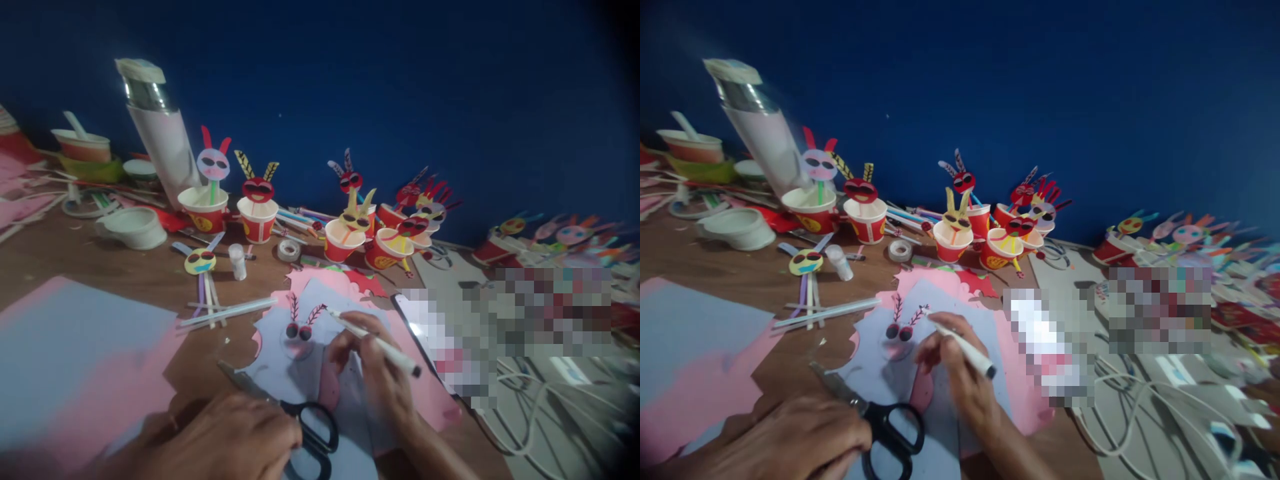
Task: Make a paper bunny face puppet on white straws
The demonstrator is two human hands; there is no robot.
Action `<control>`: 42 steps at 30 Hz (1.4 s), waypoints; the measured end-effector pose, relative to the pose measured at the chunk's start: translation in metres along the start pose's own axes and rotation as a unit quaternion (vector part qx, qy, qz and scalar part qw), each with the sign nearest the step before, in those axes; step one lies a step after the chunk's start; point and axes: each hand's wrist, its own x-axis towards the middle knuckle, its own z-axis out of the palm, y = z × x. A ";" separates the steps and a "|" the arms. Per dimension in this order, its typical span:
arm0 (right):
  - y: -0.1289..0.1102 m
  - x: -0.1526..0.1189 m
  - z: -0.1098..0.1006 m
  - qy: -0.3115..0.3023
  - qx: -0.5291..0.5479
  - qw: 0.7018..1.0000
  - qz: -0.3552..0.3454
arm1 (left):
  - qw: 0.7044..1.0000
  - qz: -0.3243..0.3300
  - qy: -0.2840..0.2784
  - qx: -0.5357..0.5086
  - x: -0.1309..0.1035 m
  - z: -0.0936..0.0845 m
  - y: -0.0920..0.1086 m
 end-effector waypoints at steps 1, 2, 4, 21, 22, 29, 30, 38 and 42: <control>0.001 -0.001 -0.001 0.008 0.008 1.000 -0.011 | 0.998 0.044 -0.014 0.038 -0.001 0.000 0.000; 0.002 -0.002 -0.002 0.020 0.008 0.999 -0.026 | 0.994 0.079 -0.028 0.065 -0.002 0.001 0.000; 0.003 -0.003 -0.004 0.045 -0.016 0.998 -0.047 | 0.988 0.112 -0.037 0.097 -0.004 0.002 -0.005; 0.000 -0.003 0.007 0.027 -0.239 0.968 0.073 | 0.983 0.118 0.023 0.140 0.012 0.013 -0.041; 0.001 -0.004 0.007 0.021 -0.241 0.968 0.071 | 0.983 0.119 0.025 0.137 0.013 0.013 -0.041; 0.007 -0.004 0.009 0.006 -0.307 0.951 0.037 | 0.983 0.118 0.042 0.135 0.019 0.015 -0.039; 0.007 -0.003 0.009 0.002 -0.321 0.946 0.031 | 0.983 0.115 0.046 0.138 0.020 0.015 -0.039; 0.003 0.002 0.010 -0.047 -0.370 0.928 -0.024 | 0.976 0.100 0.042 0.188 0.016 0.018 -0.035; 0.006 0.002 0.011 -0.058 -0.375 0.925 -0.016 | 0.976 0.103 0.040 0.187 0.016 0.021 -0.037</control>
